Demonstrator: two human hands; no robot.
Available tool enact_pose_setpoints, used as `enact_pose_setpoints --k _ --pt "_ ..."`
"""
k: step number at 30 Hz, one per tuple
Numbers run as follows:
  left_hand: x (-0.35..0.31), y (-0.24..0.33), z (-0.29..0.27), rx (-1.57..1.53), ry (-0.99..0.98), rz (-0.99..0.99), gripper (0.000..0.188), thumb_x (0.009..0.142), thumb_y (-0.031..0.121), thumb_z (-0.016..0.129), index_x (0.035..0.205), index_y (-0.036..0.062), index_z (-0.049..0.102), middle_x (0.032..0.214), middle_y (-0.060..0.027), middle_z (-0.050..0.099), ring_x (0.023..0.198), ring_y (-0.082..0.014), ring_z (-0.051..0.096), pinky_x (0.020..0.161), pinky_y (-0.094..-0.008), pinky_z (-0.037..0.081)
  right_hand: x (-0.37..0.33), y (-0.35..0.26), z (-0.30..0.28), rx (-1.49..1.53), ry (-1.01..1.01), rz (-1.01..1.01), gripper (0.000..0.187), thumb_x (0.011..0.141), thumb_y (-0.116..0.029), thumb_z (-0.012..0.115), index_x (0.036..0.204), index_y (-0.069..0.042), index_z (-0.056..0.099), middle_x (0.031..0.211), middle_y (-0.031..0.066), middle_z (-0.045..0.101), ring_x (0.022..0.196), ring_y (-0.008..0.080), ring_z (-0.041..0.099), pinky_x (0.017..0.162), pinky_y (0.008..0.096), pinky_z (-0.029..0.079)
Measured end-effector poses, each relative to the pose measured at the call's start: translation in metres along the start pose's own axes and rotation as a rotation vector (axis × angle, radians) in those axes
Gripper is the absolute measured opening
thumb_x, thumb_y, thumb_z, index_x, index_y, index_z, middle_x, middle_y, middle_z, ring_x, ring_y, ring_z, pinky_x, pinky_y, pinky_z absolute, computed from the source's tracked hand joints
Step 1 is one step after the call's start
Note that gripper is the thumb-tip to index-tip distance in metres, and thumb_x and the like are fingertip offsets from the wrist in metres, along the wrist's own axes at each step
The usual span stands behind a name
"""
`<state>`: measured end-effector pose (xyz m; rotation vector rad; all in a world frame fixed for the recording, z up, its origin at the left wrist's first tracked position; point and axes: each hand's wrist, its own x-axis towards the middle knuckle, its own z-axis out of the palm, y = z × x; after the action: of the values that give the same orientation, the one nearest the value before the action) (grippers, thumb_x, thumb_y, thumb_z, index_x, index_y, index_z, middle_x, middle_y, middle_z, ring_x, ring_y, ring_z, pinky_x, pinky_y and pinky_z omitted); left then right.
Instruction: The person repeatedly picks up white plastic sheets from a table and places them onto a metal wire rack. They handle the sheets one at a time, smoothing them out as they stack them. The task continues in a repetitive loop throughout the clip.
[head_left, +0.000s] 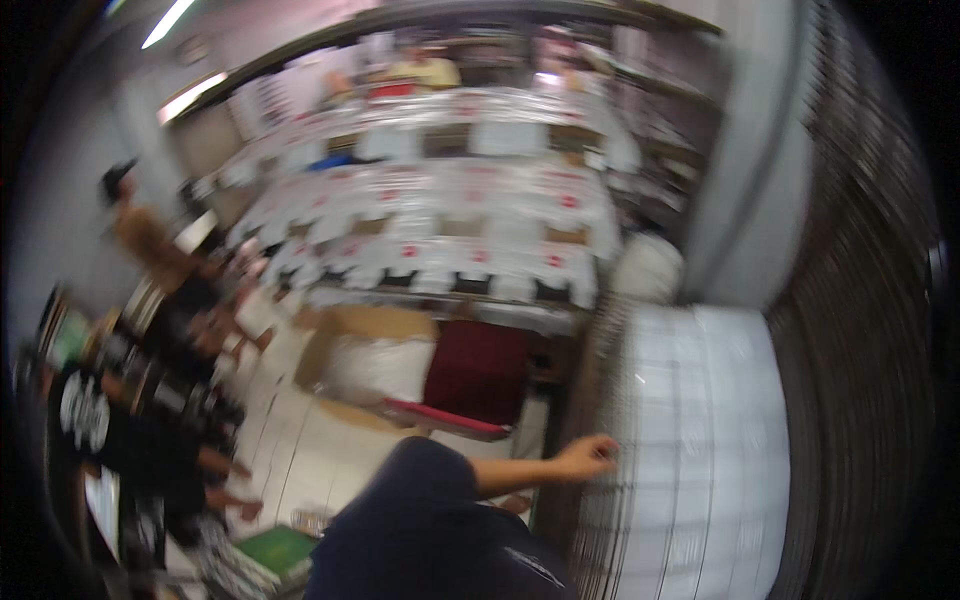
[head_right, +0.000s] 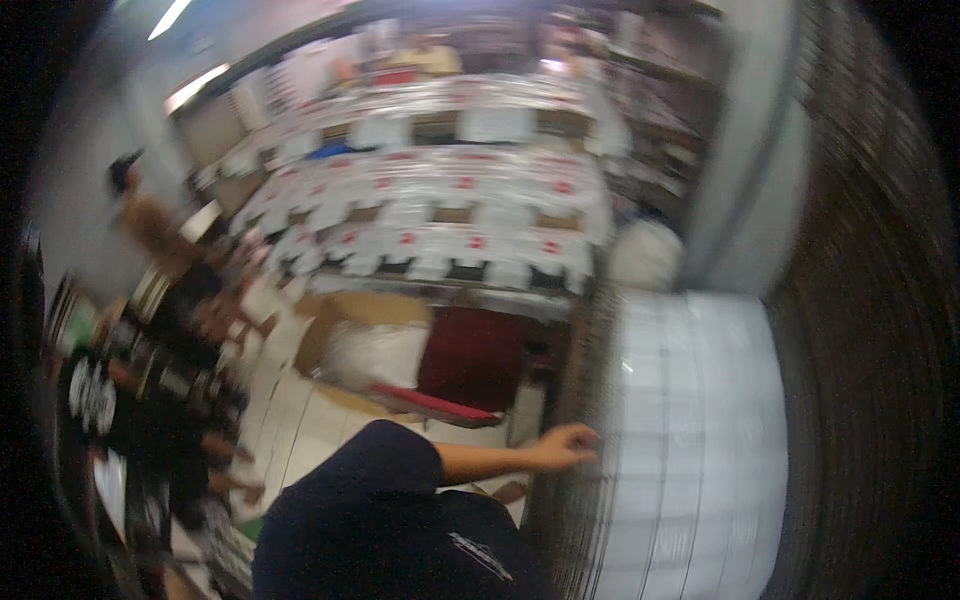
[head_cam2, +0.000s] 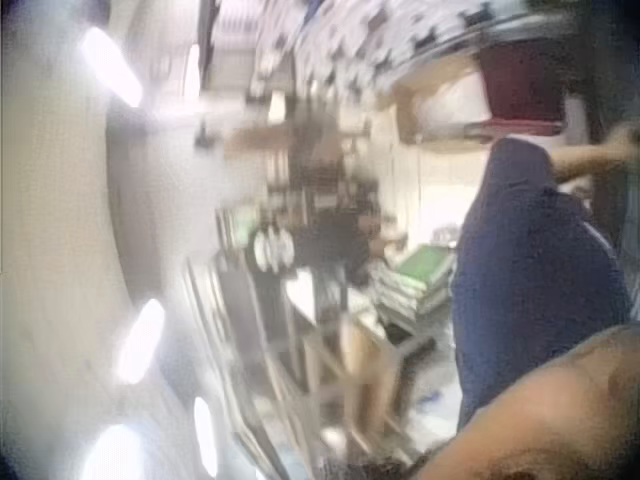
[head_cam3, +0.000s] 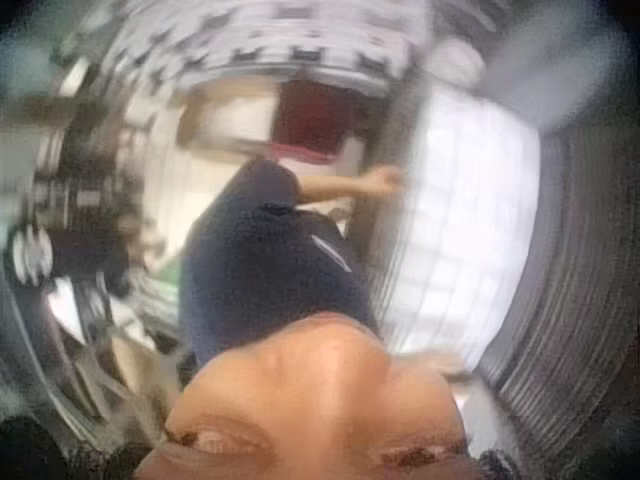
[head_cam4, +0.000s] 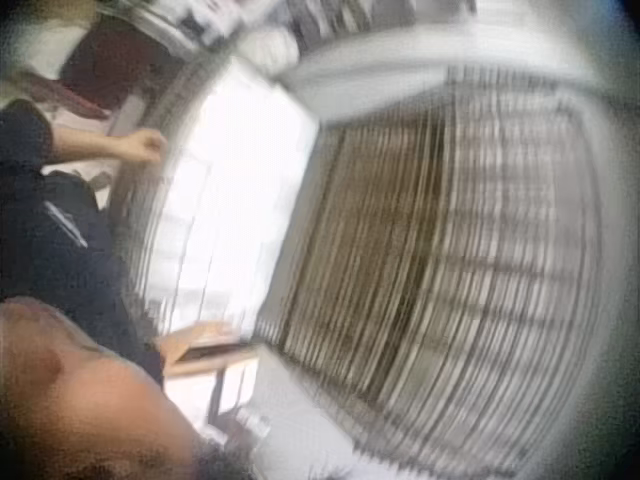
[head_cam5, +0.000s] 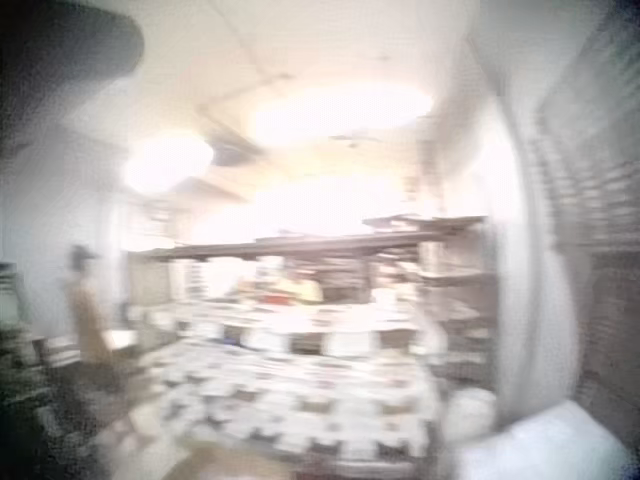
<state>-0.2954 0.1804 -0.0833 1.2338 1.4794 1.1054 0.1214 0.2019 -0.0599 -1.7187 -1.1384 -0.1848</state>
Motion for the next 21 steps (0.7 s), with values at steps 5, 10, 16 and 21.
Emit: enact_pose_setpoints --k 5,10,16,21 --pt "-0.024 0.019 -0.004 0.003 -0.025 0.094 0.052 0.077 0.032 0.067 0.119 0.0045 0.051 0.104 -0.0154 0.06 0.093 -0.0256 0.059 0.082 -0.0353 0.047 -0.028 -0.092 -0.026 0.089 -0.019 -0.177 0.031 0.08 -0.006 0.054 0.111 -0.002 0.057 0.097 0.0149 0.06 0.08 0.0262 0.059 0.074 0.034 0.048" --pt "-0.06 -0.021 0.013 0.199 -0.028 -0.009 0.054 0.074 0.036 0.068 0.115 0.0034 0.054 0.1 -0.0161 0.063 0.093 -0.027 0.061 0.082 -0.0357 0.047 -0.029 -0.067 -0.085 0.114 0.031 -0.106 0.031 0.081 -0.007 0.054 0.111 -0.001 0.056 0.098 0.0164 0.06 0.08 0.0269 0.06 0.075 0.0344 0.048" --pt "-0.111 -0.162 -0.015 0.194 -0.05 -0.095 0.041 0.079 0.02 0.065 0.115 0.0044 0.054 0.096 -0.0124 0.064 0.088 -0.0218 0.062 0.076 -0.0334 0.049 -0.083 0.043 -0.277 -0.032 0.376 0.353 0.032 0.081 -0.009 0.054 0.112 0.001 0.055 0.1 0.0182 0.059 0.081 0.0277 0.06 0.075 0.035 0.048" --pt "-0.153 -0.227 -0.11 0.554 -0.036 0.04 0.041 0.078 0.014 0.067 0.113 -0.0015 0.053 0.101 -0.015 0.062 0.091 -0.024 0.06 0.081 -0.0337 0.047 -0.168 0.139 -0.362 -0.207 0.767 0.879 0.032 0.082 -0.01 0.054 0.112 0.002 0.054 0.101 0.0197 0.059 0.082 0.0284 0.06 0.076 0.0354 0.048"
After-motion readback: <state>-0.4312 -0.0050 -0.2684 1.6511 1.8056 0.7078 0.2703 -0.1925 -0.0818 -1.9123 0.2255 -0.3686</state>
